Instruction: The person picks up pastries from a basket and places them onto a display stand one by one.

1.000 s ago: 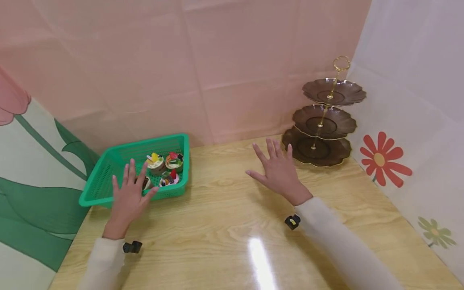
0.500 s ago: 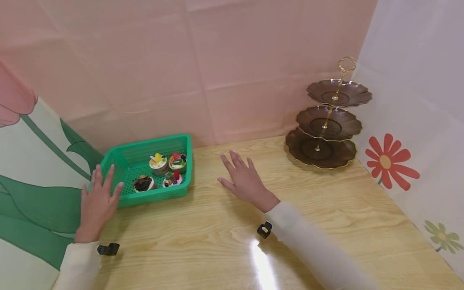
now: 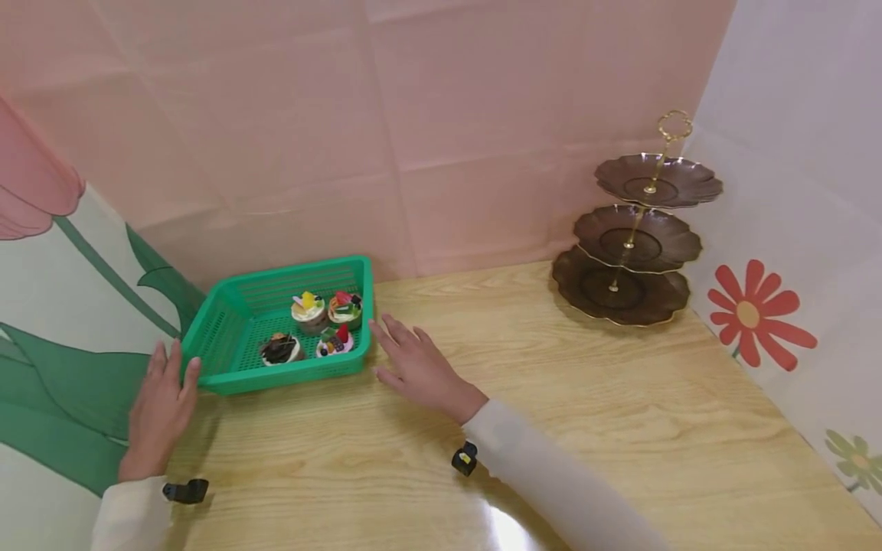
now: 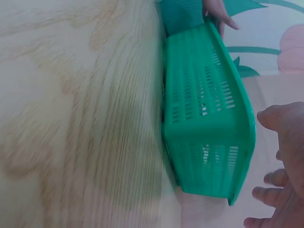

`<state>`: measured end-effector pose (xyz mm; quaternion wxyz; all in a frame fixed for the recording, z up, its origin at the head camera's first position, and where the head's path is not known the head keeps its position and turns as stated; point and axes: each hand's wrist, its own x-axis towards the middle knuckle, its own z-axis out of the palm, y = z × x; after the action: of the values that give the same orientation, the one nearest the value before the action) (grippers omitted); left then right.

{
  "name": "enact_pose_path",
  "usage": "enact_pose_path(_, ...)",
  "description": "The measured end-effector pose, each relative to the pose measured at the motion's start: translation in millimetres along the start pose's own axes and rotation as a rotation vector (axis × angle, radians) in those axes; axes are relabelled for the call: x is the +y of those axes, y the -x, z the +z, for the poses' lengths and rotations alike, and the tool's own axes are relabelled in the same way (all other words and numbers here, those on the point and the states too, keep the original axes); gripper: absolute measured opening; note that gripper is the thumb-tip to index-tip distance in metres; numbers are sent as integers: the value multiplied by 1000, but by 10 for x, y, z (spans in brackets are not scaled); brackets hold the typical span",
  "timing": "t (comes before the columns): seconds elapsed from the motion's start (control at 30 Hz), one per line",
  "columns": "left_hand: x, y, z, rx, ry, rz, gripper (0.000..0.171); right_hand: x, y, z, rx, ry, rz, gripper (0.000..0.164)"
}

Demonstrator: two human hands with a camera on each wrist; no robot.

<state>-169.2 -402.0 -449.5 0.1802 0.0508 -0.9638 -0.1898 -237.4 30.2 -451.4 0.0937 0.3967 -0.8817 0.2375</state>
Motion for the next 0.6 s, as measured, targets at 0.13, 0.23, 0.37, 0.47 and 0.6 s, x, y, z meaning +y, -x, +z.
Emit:
enact_pose_path(0.13, -39, 6, 16, -25, 68, -17, 72, -53, -68, 79, 0, -28, -25, 72)
enact_pose_path(0.23, -67, 14, 39, -31, 122, 0, 70, -62, -106, 131, -22, -33, -27, 71)
enact_pose_path(0.37, -100, 38, 51, -48, 188, 12, 67, -63, -159, 198, -55, 7, -39, 70)
enact_pose_path(0.47, -115, 43, 62, -51, 208, 22, 66, -64, -185, 221, -62, 52, -42, 68)
enact_pose_path(0.6, -137, 35, 111, -29, 198, 63, 65, -69, -173, 226, -58, 79, -29, 67)
